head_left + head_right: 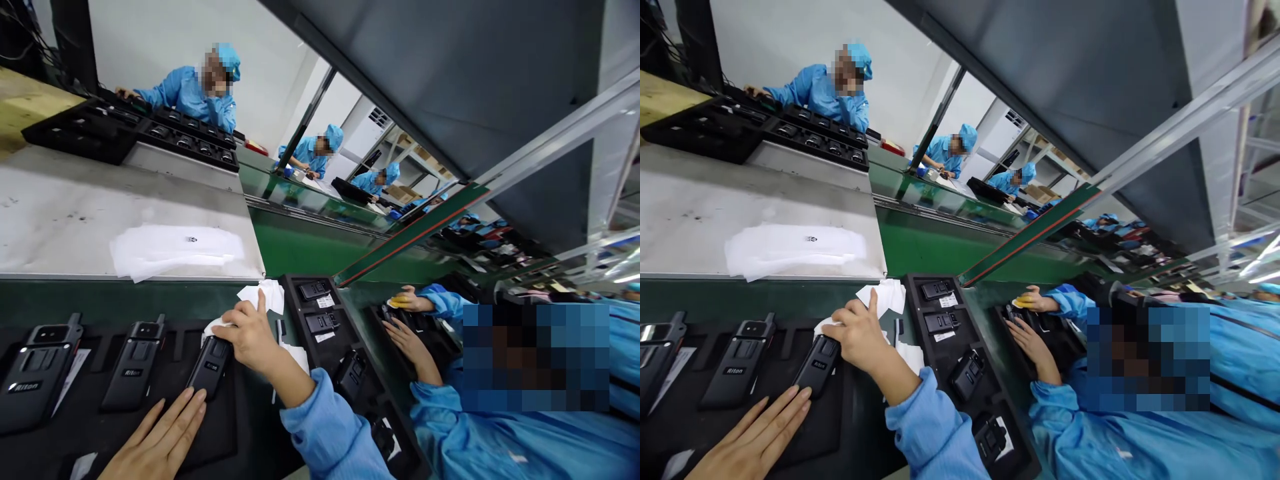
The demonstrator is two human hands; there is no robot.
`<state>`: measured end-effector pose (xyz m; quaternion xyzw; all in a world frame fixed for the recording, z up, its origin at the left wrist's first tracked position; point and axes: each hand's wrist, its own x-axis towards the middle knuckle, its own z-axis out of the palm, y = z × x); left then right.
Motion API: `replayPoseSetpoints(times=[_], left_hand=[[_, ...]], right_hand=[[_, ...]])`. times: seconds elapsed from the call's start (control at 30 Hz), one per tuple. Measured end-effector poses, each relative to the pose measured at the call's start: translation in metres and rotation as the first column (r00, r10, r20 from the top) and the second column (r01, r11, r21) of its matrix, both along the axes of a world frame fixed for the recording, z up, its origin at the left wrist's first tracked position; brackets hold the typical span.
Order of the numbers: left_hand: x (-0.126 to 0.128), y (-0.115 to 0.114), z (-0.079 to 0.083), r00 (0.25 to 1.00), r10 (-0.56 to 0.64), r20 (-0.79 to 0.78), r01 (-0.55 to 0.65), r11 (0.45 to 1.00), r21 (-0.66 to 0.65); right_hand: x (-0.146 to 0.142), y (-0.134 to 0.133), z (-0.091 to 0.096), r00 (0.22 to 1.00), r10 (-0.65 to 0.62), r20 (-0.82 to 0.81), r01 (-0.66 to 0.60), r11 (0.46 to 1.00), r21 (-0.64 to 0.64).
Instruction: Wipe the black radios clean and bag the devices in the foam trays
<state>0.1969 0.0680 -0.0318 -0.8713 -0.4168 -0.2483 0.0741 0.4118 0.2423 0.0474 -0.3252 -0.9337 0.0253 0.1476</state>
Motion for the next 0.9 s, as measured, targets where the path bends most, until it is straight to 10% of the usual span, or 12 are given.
replayPoseSetpoints(times=[0.23, 0.4, 0.9], left_hand=[[-0.002, 0.0, 0.011, 1.0, 0.003, -0.022, -0.003, 1.0, -0.009], [0.0, -0.005, 0.019, 0.999, 0.028, -0.02, -0.029, 0.999, -0.044], [0.0, -0.008, 0.013, 1.0, -0.004, 0.017, 0.007, 0.988, -0.153]], right_hand=[[0.041, -0.061, 0.001, 0.942, -0.231, -0.245, 0.215, 0.973, -0.089], [0.003, -0.1, -0.006, 0.858, -0.39, -0.333, 0.373, 0.92, -0.118], [-0.032, -0.113, -0.018, 0.88, -0.442, -0.176, 0.442, 0.896, -0.038]])
